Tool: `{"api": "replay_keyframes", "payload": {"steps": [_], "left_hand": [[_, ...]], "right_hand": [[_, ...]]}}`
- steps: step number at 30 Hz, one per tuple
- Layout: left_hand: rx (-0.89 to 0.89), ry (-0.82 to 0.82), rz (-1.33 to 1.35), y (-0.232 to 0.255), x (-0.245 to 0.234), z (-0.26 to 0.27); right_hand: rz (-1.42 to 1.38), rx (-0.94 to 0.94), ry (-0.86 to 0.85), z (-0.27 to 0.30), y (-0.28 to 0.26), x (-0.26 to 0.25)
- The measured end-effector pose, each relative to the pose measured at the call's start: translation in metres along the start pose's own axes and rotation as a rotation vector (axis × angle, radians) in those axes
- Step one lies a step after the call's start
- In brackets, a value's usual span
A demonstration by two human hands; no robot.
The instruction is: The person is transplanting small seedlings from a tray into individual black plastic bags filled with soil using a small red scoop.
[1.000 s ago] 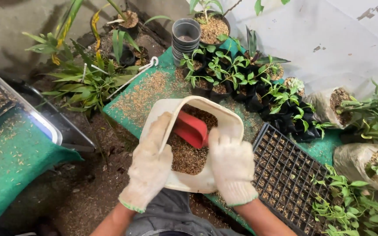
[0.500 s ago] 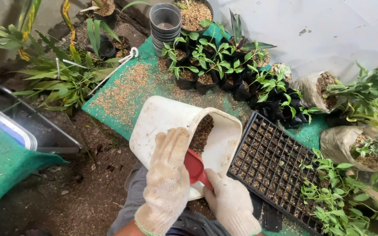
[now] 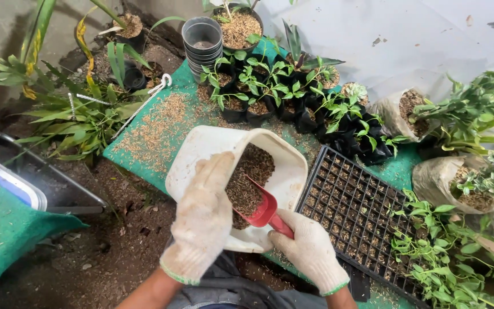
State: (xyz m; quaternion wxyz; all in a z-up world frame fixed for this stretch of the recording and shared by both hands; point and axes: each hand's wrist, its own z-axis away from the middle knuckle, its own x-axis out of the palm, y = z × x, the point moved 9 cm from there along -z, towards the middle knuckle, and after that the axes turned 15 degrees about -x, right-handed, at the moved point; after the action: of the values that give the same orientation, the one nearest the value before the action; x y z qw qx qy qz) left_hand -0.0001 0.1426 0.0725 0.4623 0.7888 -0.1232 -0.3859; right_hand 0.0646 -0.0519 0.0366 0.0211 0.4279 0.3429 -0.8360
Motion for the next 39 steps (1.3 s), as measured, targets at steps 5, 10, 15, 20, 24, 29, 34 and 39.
{"api": "replay_keyframes", "payload": {"steps": [5,10,15,20,24,29,34,39], "left_hand": [[-0.844,-0.338,-0.226,-0.015,-0.030,-0.052],[-0.784,-0.305,-0.173,-0.026,-0.037,-0.072],[-0.885,-0.312,-0.233,-0.026,-0.057,-0.087],[-0.954,-0.276,-0.265,-0.061,-0.078,-0.102],[-0.852,-0.250,-0.316,-0.098,-0.084,-0.109],[0.215,0.146,-0.424,0.009,-0.099,-0.082],[0.471,-0.250,-0.023,0.068,-0.025,0.020],[0.188,-0.531,-0.327,0.006,0.109,0.051]], "right_hand": [[0.049,-0.073,-0.016,-0.008,-0.006,-0.009],[-0.033,-0.095,0.027,-0.018,-0.029,-0.021],[-0.113,-0.081,0.038,-0.019,-0.036,-0.028],[-0.155,0.045,0.132,0.009,-0.023,-0.059],[-0.094,0.112,0.162,0.043,0.016,-0.069],[-0.060,0.383,0.159,0.095,0.071,-0.065],[-0.136,0.525,0.156,0.126,0.114,-0.030],[-0.210,0.612,0.133,0.136,0.116,-0.009]]}}
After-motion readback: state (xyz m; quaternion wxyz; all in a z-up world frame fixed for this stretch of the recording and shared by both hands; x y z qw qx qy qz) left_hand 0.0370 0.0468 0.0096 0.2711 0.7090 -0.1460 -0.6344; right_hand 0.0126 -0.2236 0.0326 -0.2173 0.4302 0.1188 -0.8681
